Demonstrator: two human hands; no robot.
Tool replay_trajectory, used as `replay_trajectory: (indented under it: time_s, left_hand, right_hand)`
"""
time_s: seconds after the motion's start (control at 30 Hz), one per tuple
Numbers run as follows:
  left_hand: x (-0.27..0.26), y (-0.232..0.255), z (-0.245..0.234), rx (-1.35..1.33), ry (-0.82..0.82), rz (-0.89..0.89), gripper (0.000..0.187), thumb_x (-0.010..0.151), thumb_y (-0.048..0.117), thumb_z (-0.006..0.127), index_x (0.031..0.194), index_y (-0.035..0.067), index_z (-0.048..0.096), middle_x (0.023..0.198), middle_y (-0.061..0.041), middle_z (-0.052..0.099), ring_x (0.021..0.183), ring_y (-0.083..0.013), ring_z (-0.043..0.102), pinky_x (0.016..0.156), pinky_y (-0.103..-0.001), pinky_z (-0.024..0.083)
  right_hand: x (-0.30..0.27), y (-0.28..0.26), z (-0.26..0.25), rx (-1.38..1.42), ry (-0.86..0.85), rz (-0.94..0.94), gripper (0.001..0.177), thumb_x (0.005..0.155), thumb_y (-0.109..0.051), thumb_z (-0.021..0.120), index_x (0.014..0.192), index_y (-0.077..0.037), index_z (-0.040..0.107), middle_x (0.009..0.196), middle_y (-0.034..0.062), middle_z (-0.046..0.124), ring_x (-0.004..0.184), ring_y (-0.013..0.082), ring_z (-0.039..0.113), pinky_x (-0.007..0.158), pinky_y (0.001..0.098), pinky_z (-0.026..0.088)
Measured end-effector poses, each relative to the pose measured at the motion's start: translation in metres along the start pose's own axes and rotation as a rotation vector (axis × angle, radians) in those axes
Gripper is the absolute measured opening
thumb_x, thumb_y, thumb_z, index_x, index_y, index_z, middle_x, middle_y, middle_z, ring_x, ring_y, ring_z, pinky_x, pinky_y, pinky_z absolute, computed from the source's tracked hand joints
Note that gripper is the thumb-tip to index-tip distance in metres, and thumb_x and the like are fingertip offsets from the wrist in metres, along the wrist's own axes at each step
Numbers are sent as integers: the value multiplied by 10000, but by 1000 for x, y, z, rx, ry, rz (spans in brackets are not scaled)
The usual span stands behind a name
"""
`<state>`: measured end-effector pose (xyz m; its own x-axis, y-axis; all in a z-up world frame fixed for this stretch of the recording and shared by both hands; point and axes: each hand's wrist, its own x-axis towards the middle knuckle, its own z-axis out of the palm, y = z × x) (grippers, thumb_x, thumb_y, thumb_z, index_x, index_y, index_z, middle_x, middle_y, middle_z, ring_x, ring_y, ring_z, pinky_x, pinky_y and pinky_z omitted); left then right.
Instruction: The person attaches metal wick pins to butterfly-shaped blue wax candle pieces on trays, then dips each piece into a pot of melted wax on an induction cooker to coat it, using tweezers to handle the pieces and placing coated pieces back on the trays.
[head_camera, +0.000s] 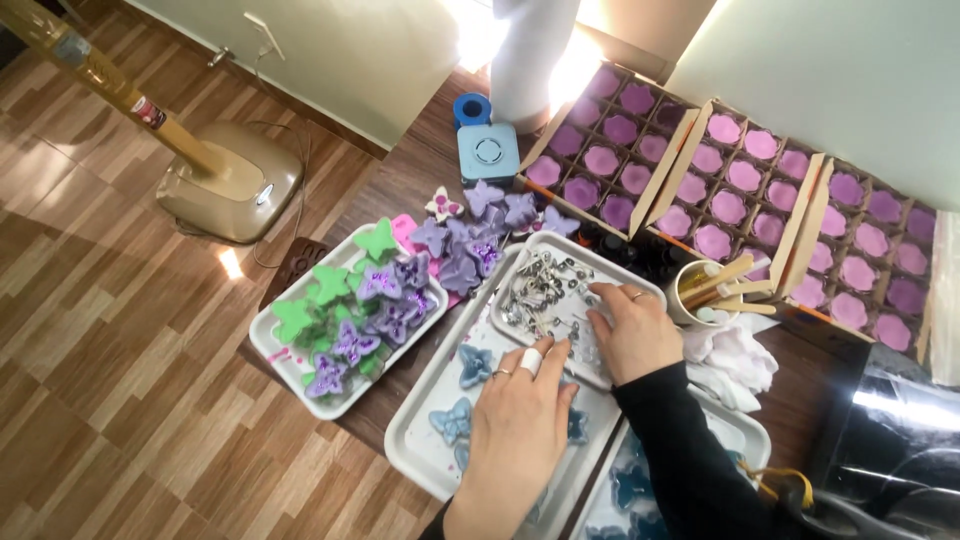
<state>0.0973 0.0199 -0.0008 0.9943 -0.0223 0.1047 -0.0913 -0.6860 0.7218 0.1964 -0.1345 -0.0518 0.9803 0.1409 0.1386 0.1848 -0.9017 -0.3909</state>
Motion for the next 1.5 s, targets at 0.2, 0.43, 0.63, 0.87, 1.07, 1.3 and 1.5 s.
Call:
replay_trajectory:
  time_s: [0.2,0.43,0.63,0.87,1.07,1.3,1.5]
  left_hand:
    - [6,-3,-3,25,-63,-47,445,910,180,675,1319,24,595,1318,-166,641,1178,-361,583,891,-472,480]
    - [4,-3,-7,-3,-72,-75,464,910,198,674,1338,38,591,1321,-160,642,1178,-359,583,911,-470,478]
    - [1,-2,-11,-10,-52,-74,455,921,214,677,1327,28,591,1298,-173,656,1149,-380,598,895,-478,487]
    - [-9,6,-23,-101,26,-212,487,930,205,697,1386,79,582,996,-232,706,941,-443,669,794,-494,527]
    - [-33,11,-20,-439,233,-35,401,906,71,729,1295,38,639,1013,-154,788,858,-285,788,721,-347,605]
    - [-66,35,-16,-652,151,-38,255,893,71,773,1143,27,750,955,-95,819,841,-158,818,737,-250,611]
    - [-83,51,7,-675,114,-26,223,903,70,768,1121,24,768,950,-92,825,861,-149,820,762,-235,607]
  right_hand:
    - [10,0,15,-40,-100,1,167,898,-206,694,1055,-202,749,925,74,694,856,329,694,714,469,565]
    - [11,15,29,-13,-21,-60,110,876,-139,691,973,-119,738,901,90,696,854,347,686,731,474,551]
    - [2,-4,1,138,91,-137,75,884,-82,703,953,-69,731,895,115,700,823,353,681,723,449,540]
    - [-39,-63,-59,467,47,-177,124,874,-23,710,993,-43,739,907,122,734,807,283,733,694,343,562]
    - [-77,-71,-91,588,-45,-135,183,860,-15,720,1034,-47,767,934,84,787,806,186,784,694,275,596]
    - [-126,-46,-116,936,-204,174,186,893,-18,702,1070,24,741,969,90,813,920,134,772,818,251,608]
    - [-159,-20,-123,990,-201,301,217,905,-7,687,1106,46,751,970,116,813,887,151,771,811,268,625]
